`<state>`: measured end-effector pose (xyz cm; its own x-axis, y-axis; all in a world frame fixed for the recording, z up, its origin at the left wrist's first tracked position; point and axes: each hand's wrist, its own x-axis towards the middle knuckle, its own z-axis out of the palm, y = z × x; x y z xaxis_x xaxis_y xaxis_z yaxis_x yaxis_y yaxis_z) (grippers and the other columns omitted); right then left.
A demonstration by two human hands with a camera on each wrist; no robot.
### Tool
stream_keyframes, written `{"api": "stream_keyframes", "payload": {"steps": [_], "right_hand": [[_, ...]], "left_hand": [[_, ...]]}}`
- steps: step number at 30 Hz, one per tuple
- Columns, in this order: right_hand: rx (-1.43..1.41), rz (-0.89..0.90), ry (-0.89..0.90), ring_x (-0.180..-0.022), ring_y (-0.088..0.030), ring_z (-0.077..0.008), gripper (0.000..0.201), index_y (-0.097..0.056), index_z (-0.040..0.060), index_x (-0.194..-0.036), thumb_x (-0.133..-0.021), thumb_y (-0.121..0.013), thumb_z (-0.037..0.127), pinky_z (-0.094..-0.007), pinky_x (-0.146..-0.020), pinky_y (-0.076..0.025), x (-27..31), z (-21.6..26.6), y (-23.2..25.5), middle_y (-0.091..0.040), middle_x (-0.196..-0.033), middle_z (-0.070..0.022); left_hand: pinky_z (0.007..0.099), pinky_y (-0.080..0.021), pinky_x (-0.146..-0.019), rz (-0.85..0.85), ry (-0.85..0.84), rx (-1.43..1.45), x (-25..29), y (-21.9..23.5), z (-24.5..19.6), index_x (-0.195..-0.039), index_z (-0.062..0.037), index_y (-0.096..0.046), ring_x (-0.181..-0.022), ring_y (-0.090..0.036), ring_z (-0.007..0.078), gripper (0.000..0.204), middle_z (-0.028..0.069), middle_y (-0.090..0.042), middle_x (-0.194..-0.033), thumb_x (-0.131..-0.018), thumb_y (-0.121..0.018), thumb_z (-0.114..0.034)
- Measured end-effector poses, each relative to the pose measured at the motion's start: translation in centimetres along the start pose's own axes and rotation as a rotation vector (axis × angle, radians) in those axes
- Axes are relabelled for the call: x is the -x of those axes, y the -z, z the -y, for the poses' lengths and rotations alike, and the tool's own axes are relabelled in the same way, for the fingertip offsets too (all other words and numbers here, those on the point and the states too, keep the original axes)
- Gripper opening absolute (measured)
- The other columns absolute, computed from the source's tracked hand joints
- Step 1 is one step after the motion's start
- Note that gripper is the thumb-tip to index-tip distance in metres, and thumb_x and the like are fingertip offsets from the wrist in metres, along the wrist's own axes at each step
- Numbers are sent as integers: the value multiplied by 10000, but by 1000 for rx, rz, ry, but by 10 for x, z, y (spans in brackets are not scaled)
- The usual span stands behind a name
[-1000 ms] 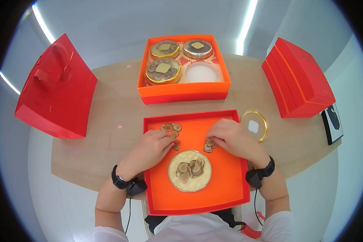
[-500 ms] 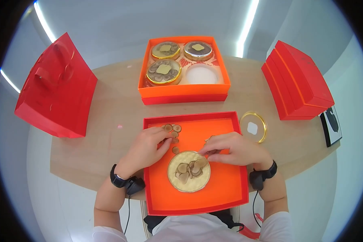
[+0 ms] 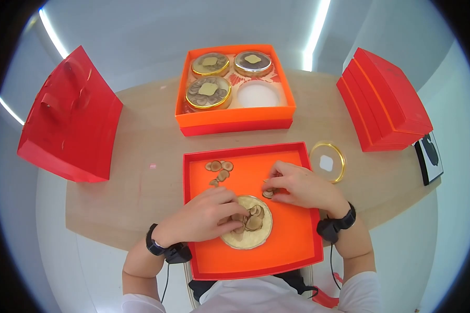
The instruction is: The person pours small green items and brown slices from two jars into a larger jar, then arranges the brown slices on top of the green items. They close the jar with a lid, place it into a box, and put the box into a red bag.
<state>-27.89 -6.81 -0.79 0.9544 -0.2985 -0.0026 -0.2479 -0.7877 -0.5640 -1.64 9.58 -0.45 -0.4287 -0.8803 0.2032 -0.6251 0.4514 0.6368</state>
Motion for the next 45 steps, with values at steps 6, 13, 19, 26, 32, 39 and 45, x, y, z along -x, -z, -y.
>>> {"api": "stream_keyframes", "payload": {"steps": [6,13,19,26,32,39,45], "right_hand": [[-9,-53,-26,-1002,-704,-319,190,-780,72,-1142,-970,-766,151,-423,-857,-596,-1,-5,-5,-658,-1099,-119],[21,-205,-28,-957,-741,-307,132,-789,50,-1084,-978,-755,122,-408,-821,-606,-7,-11,-9,-743,-1041,-98],[12,-264,-52,-944,-735,-330,121,-756,42,-1037,-966,-743,139,-432,-818,-605,-8,-4,-5,-741,-988,-108],[-57,-331,-84,-885,-745,-295,126,-734,28,-1016,-939,-793,108,-400,-775,-606,-9,-11,-9,-737,-975,-107],[-37,-331,-113,-879,-747,-272,143,-700,15,-1012,-939,-796,92,-384,-781,-606,-10,-8,-6,-734,-966,-107],[-40,-329,-122,-886,-748,-293,118,-691,10,-1038,-951,-747,66,-395,-781,-604,-10,-7,-6,-739,-969,-129],[-37,-396,-63,-909,-741,-338,135,-712,17,-1069,-981,-738,116,-441,-787,-599,-10,-10,-10,-745,-990,-135]], "left_hand": [[431,-558,-930,-172,217,-31,7,12,26,-1154,-78,-791,-1059,-677,303,239,97,-714,-1070,-921,-832,-105],[440,-535,-961,-67,186,-299,5,16,35,-1144,-97,-805,-1080,-661,303,230,98,-709,-1110,-926,-824,-166],[405,-496,-940,30,183,-329,3,14,34,-1099,-138,-820,-1032,-644,277,190,65,-694,-1063,-919,-838,-197],[407,-493,-926,8,176,-314,4,10,38,-1027,-132,-791,-1018,-641,272,131,48,-686,-1034,-916,-839,-184],[419,-492,-908,-29,189,-261,2,11,38,-996,-107,-726,-1014,-641,292,148,58,-686,-1029,-915,-839,-156],[431,-507,-887,-106,193,-177,4,12,39,-953,-84,-689,-948,-662,311,165,82,-708,-964,-902,-843,-111],[398,-550,-849,-157,271,15,3,21,21,-940,-49,-700,-933,-702,288,151,81,-744,-949,-912,-845,-81]]}}
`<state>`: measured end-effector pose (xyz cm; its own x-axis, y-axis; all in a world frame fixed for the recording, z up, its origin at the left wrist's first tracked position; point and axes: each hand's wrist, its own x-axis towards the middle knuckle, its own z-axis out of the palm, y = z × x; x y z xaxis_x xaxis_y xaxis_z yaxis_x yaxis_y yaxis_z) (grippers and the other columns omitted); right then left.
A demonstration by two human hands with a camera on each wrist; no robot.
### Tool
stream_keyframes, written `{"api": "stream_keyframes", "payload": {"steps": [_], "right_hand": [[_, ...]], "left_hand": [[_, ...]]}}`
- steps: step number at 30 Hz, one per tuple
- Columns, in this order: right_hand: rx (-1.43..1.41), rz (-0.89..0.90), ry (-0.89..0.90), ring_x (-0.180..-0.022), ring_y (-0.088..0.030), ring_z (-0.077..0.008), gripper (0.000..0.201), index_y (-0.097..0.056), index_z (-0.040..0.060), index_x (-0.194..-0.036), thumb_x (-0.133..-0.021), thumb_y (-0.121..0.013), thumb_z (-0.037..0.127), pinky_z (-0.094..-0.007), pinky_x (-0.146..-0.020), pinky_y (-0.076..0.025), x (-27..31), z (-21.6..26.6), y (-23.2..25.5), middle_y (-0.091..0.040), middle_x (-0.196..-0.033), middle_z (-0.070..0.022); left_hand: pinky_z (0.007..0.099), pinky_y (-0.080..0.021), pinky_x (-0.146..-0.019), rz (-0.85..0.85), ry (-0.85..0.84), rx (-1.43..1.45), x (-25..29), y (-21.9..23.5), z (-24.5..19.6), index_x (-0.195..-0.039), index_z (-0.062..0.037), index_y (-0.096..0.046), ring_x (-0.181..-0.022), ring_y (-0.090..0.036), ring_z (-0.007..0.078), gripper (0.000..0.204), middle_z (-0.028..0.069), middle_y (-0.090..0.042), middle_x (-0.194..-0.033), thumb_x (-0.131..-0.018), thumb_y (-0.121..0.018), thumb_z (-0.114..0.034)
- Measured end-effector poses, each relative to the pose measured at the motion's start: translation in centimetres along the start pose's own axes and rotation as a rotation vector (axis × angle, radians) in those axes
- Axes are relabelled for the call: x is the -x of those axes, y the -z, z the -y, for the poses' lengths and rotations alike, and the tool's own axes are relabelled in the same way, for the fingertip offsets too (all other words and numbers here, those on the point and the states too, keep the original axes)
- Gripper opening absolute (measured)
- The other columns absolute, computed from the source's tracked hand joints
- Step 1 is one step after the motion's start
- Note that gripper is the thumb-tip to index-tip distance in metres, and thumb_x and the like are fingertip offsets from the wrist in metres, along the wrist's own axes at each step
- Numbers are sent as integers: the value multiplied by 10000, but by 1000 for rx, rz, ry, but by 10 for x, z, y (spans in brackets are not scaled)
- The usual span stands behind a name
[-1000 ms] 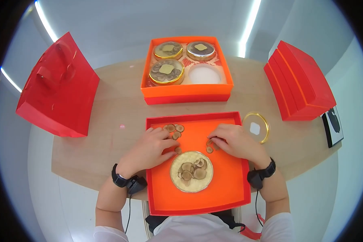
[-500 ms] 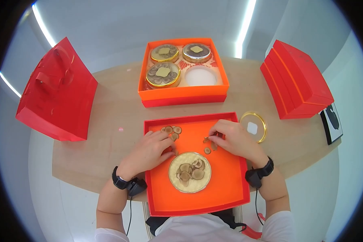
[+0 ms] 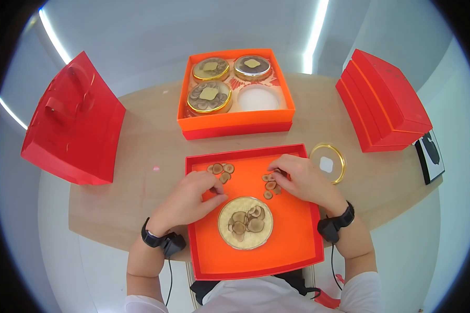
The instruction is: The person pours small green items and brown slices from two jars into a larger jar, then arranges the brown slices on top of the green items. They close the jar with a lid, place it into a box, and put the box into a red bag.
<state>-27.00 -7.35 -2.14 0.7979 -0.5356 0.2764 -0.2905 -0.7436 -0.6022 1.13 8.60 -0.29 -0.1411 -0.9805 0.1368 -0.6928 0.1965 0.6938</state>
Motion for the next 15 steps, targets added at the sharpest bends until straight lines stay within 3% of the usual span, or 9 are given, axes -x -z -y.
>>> {"api": "stream_keyframes", "payload": {"steps": [3,9,12,15], "right_hand": [[-10,0,-6,-917,-741,-341,127,-718,16,-1069,-990,-733,114,-440,-795,-599,-1,-2,0,-746,-1004,-136],[-18,-63,-17,-893,-745,-297,104,-725,6,-1084,-997,-730,63,-383,-799,-597,-2,-1,1,-752,-991,-125],[-81,-38,-49,-893,-748,-268,106,-732,16,-1092,-1002,-738,71,-367,-797,-591,-3,4,5,-762,-989,-112],[-236,65,-71,-884,-736,-277,122,-740,33,-1092,-999,-758,109,-372,-778,-585,0,14,14,-757,-971,-104]], "left_hand": [[390,-556,-843,131,59,189,4,7,-17,-955,-48,-717,-935,-700,280,144,67,-733,-925,-916,-849,-91],[405,-538,-873,284,-85,210,5,2,-20,-993,-63,-748,-922,-675,265,136,63,-714,-912,-956,-825,-169],[364,-532,-843,255,-180,59,5,-6,-10,-978,-82,-756,-891,-676,252,136,48,-727,-910,-911,-864,-130],[381,-541,-842,178,-143,-10,5,-10,-11,-1018,-89,-774,-904,-684,267,139,56,-732,-926,-915,-855,-136]]}}
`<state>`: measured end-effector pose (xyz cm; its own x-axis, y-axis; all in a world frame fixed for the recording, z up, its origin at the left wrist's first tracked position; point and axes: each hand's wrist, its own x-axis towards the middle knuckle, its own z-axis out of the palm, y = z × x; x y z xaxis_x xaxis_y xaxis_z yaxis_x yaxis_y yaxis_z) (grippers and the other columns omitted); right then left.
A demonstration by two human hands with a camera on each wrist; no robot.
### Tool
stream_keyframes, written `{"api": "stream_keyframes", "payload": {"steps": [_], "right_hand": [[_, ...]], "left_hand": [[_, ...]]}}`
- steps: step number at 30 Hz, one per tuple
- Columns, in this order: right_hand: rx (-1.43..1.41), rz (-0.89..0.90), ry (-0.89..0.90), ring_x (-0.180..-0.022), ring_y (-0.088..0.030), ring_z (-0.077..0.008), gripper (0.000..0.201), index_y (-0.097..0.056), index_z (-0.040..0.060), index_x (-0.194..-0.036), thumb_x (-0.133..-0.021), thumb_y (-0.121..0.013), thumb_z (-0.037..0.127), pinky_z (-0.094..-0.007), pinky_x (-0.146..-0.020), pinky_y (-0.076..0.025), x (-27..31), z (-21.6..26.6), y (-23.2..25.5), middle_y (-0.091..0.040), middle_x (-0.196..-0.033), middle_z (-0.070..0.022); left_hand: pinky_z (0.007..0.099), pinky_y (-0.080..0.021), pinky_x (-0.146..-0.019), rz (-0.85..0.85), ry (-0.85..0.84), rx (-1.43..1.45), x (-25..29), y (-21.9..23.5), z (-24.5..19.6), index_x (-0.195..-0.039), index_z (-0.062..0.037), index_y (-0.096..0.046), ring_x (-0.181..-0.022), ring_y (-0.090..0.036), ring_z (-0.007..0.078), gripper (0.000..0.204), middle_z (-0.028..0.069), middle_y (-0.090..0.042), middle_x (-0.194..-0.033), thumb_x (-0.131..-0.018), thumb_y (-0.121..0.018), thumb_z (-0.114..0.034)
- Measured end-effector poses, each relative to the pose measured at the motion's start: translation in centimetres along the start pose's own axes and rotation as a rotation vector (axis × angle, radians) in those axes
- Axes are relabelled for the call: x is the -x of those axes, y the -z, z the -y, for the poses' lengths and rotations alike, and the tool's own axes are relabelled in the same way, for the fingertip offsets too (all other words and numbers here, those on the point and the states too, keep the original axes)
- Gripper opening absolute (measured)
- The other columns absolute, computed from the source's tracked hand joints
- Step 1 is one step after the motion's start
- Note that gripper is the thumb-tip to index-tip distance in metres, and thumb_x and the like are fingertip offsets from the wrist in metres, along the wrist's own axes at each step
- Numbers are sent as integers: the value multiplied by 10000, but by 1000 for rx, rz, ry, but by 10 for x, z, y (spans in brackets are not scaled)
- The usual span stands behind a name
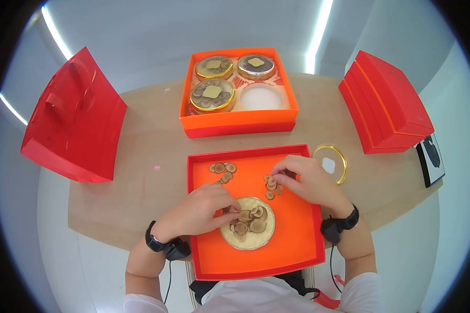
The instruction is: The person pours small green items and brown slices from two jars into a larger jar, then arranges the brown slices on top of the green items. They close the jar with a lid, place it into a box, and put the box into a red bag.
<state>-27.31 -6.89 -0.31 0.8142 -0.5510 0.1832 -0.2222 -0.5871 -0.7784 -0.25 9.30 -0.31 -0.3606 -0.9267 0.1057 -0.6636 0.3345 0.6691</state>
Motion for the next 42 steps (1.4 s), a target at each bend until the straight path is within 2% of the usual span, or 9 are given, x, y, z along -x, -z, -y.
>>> {"api": "stream_keyframes", "payload": {"steps": [8,12,15,20,26,30,32,36,42], "right_hand": [[-97,318,153,-870,-719,-284,146,-772,44,-1101,-1001,-778,151,-363,-816,-576,10,29,-9,-748,-972,-100],[-109,260,168,-907,-718,-285,167,-783,51,-1163,-1020,-751,132,-378,-845,-582,12,23,-18,-743,-1051,-98],[-104,222,158,-942,-724,-287,208,-783,60,-1220,-1026,-742,123,-383,-848,-589,12,29,-14,-733,-1078,-94],[-137,306,223,-934,-720,-298,225,-776,65,-1228,-1009,-751,108,-388,-836,-598,13,27,-17,-711,-1035,-91],[185,45,-1,-975,-718,-313,191,-763,54,-1142,-954,-765,86,-414,-857,-601,4,5,-1,-704,-1044,-104],[343,141,40,-1069,-695,-318,207,-760,63,-1149,-947,-775,103,-425,-899,-592,5,4,0,-684,-1089,-108],[366,187,106,-1102,-682,-317,213,-758,64,-1149,-946,-782,122,-428,-916,-588,7,-7,-4,-672,-1107,-108],[386,167,75,-1077,-685,-312,201,-761,62,-1133,-950,-787,141,-424,-909,-588,6,-15,-6,-664,-1093,-103],[379,172,52,-1063,-685,-312,136,-737,51,-1073,-961,-774,120,-426,-903,-583,5,-16,-5,-667,-1083,-99]], "left_hand": [[440,-563,-877,-178,54,-69,-1,6,16,-1138,-44,-766,-962,-699,318,205,107,-735,-1009,-945,-804,-97],[447,-558,-929,-255,27,-264,-3,1,29,-1220,-38,-760,-1065,-684,328,280,131,-713,-1137,-946,-791,-88],[446,-542,-981,-207,99,-337,-3,-3,32,-1244,-43,-763,-1123,-660,323,306,127,-691,-1199,-943,-788,-90],[432,-528,-992,-154,100,-359,-3,-3,33,-1176,-66,-786,-1109,-653,305,245,100,-695,-1176,-936,-799,-110],[433,-527,-975,-97,115,-353,-3,-2,35,-1088,-88,-792,-1074,-660,307,169,85,-701,-1171,-930,-818,-142],[428,-515,-934,-195,50,-339,-6,-3,32,-1016,-101,-773,-1005,-649,287,102,68,-679,-1060,-952,-789,-178],[438,-527,-947,-167,64,-346,-6,-3,33,-1030,-92,-783,-1048,-664,299,124,82,-700,-1150,-936,-814,-167],[443,-535,-957,-135,91,-358,-4,-1,30,-1053,-85,-785,-1079,-676,306,160,90,-716,-1163,-927,-830,-172],[442,-534,-916,-191,35,-349,-4,-3,35,-998,-77,-747,-1010,-675,311,149,90,-708,-1039,-921,-836,-168]]}}
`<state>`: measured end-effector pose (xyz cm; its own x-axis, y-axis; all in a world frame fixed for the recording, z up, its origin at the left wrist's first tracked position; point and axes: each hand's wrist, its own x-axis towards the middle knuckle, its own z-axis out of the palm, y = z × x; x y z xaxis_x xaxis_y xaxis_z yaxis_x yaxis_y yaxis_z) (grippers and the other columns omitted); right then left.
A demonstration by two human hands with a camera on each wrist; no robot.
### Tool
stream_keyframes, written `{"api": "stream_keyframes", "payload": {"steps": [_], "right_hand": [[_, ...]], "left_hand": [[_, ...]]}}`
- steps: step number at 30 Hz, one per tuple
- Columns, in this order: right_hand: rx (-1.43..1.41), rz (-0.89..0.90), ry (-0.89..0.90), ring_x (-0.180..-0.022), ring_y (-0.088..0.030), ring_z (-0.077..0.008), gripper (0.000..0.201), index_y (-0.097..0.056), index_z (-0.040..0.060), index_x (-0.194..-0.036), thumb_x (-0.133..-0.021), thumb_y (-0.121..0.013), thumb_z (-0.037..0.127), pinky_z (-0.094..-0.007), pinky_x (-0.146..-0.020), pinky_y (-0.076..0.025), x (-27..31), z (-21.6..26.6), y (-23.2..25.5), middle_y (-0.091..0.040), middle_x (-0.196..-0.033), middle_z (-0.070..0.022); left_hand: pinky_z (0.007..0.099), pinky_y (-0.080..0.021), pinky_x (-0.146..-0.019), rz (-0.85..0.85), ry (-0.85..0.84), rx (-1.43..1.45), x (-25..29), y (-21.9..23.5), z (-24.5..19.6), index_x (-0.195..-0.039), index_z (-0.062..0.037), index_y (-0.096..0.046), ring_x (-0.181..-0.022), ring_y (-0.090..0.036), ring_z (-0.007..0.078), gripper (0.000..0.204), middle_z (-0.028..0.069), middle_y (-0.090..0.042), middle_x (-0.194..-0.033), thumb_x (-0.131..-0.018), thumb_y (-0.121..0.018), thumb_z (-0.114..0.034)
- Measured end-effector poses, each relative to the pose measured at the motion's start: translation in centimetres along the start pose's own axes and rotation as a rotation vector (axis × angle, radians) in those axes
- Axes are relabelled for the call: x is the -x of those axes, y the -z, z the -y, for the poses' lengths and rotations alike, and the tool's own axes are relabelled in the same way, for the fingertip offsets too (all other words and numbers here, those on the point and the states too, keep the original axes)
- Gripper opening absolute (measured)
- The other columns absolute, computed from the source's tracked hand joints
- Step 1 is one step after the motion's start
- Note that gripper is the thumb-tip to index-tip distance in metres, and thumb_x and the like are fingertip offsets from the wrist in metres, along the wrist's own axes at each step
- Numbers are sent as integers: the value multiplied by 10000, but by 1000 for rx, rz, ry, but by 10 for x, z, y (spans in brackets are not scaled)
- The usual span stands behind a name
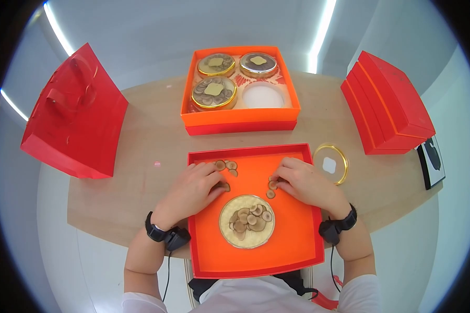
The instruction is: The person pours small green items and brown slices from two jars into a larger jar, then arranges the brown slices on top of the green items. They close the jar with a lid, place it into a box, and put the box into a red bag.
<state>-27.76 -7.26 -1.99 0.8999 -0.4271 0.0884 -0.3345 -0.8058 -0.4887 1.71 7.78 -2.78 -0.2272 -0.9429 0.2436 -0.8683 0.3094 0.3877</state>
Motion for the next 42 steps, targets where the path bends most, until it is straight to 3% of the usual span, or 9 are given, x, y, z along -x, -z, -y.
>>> {"api": "stream_keyframes", "payload": {"steps": [6,15,18,22,25,29,32,34,42], "right_hand": [[-4,-11,-12,-1050,-685,-326,125,-696,40,-1026,-960,-766,119,-435,-883,-581,0,3,4,-676,-1062,-110],[-59,-48,-27,-919,-722,-344,95,-664,26,-977,-954,-728,93,-452,-789,-589,0,3,11,-712,-960,-130],[-118,-49,-64,-836,-727,-324,99,-678,18,-980,-939,-741,83,-425,-742,-586,0,2,13,-734,-912,-127],[-227,-45,-83,-759,-720,-261,106,-718,25,-996,-925,-775,79,-370,-694,-572,2,15,24,-745,-881,-106],[-320,18,-58,-763,-721,-242,102,-730,31,-1004,-928,-779,78,-355,-698,-573,4,33,38,-751,-887,-93],[-460,123,65,-807,-732,-243,98,-741,35,-1018,-935,-781,68,-345,-715,-578,4,46,30,-762,-931,-79],[-222,-47,74,-830,-731,-258,124,-750,34,-1052,-936,-782,65,-354,-729,-586,3,35,25,-747,-985,-83],[-135,-114,-27,-908,-718,-284,149,-749,39,-1080,-943,-773,92,-392,-792,-591,2,20,21,-721,-1017,-106],[44,-20,0,-1121,-672,-299,207,-758,53,-1141,-966,-782,161,-431,-939,-576,0,5,7,-664,-1149,-99]], "left_hand": [[457,-508,-887,51,48,41,-1,6,-3,-964,-74,-633,-989,-644,330,194,109,-658,-999,-944,-800,-170],[435,-542,-835,-28,40,147,-1,10,-6,-935,-57,-653,-911,-674,299,188,93,-683,-942,-922,-833,-112],[407,-550,-850,102,168,485,3,30,-24,-951,-52,-695,-890,-690,253,162,73,-713,-947,-928,-846,-107],[386,-545,-834,259,57,665,7,36,-44,-942,-60,-731,-871,-677,240,141,59,-713,-913,-935,-855,-127],[406,-528,-799,224,-45,343,6,23,-45,-952,-65,-733,-871,-661,268,153,70,-691,-887,-939,-853,-159],[430,-511,-810,125,-44,324,6,16,-41,-982,-75,-734,-874,-641,302,150,84,-671,-881,-945,-836,-179],[436,-513,-861,22,-2,290,7,17,-31,-997,-78,-732,-898,-644,309,133,90,-677,-914,-944,-820,-163],[430,-519,-868,-82,35,170,7,14,-18,-1019,-72,-738,-911,-653,302,144,89,-690,-923,-926,-830,-131],[451,-456,-1073,49,70,-71,4,13,-3,-1058,-78,-783,-1061,-641,285,152,74,-718,-1017,-931,-798,-159]]}}
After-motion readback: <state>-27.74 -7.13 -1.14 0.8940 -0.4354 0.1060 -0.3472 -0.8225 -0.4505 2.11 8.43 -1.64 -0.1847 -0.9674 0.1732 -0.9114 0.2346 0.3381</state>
